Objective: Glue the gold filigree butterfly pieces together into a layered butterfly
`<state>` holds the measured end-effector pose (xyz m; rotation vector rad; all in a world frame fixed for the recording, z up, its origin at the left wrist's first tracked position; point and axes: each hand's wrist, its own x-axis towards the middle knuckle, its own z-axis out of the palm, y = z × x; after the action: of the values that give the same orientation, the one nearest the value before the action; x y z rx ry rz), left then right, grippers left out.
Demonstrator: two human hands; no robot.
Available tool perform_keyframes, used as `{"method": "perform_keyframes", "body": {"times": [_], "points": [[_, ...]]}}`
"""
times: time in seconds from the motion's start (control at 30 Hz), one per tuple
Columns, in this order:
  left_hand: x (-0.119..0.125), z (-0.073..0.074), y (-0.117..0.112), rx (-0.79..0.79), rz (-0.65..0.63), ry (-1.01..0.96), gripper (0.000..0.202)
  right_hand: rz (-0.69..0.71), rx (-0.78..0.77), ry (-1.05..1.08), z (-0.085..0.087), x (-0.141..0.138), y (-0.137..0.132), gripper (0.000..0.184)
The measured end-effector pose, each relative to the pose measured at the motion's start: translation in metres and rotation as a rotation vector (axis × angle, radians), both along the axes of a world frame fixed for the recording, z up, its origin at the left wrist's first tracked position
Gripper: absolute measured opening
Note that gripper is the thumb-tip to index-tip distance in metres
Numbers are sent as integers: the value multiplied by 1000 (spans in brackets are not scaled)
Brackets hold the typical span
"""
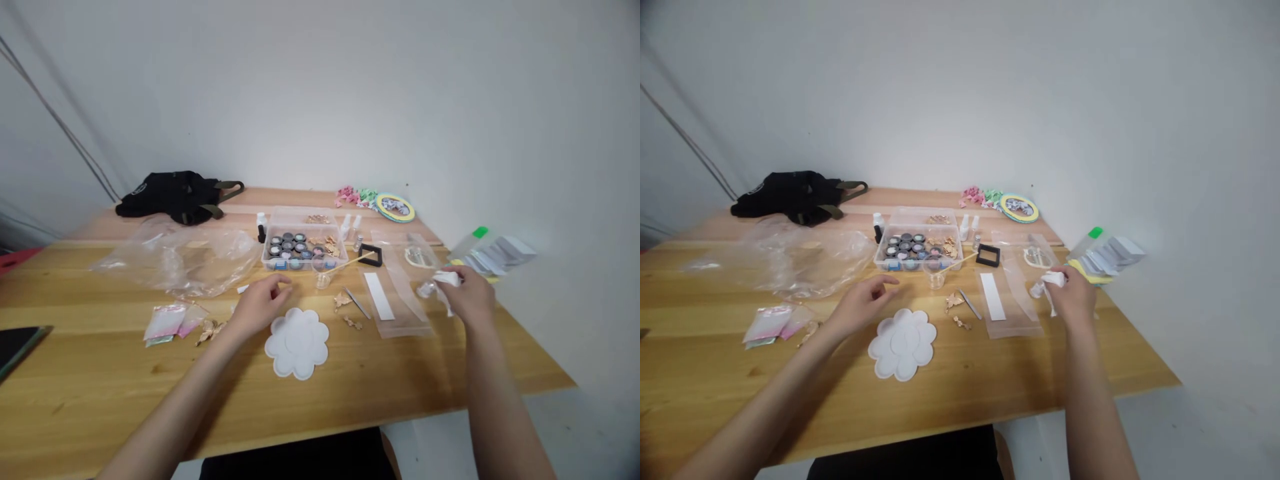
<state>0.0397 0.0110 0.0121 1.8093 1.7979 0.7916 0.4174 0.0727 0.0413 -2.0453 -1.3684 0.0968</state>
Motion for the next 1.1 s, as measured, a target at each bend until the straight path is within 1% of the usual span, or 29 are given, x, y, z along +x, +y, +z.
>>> {"method": "perform_keyframes", "body": {"times": [0.03,0.13,0.23,0.33,0.47,0.53,0.67,0.77,0.87,0.97,1.03,1.1], "points": [[1,-1,3,6,-3,9,30,-15,12,-18,-4,7,5,28],[5,-8,7,-12,-12,59,29,-14,-32,-47,-14,18,15,30],[6,-19,5,-38,27,150,32,22,-82,-60,-19,20,22,33],[4,-28,3,-56,49,184,35,61,-86,-48,-21,19,27,34],[1,-38,3,-65,64,184,36,59,-60,60,-21,19,27,35],[1,-41,4,-67,78,183,35,41,-12,140,-19,19,25,33],[4,-43,4,-73,89,186,35,-32,69,298,-15,25,19,31],[6,-41,3,-76,99,186,34,-130,87,336,-16,35,16,35],[6,-40,2,-70,111,181,33,-203,89,390,-22,46,18,36],[6,-40,2,-58,128,175,32,-208,30,476,-32,53,23,33],[6,-42,2,-54,138,168,32,-212,-1,465,-39,56,26,26],[5,-43,2,-50,142,161,32,-218,-12,386,-44,60,28,17]]}}
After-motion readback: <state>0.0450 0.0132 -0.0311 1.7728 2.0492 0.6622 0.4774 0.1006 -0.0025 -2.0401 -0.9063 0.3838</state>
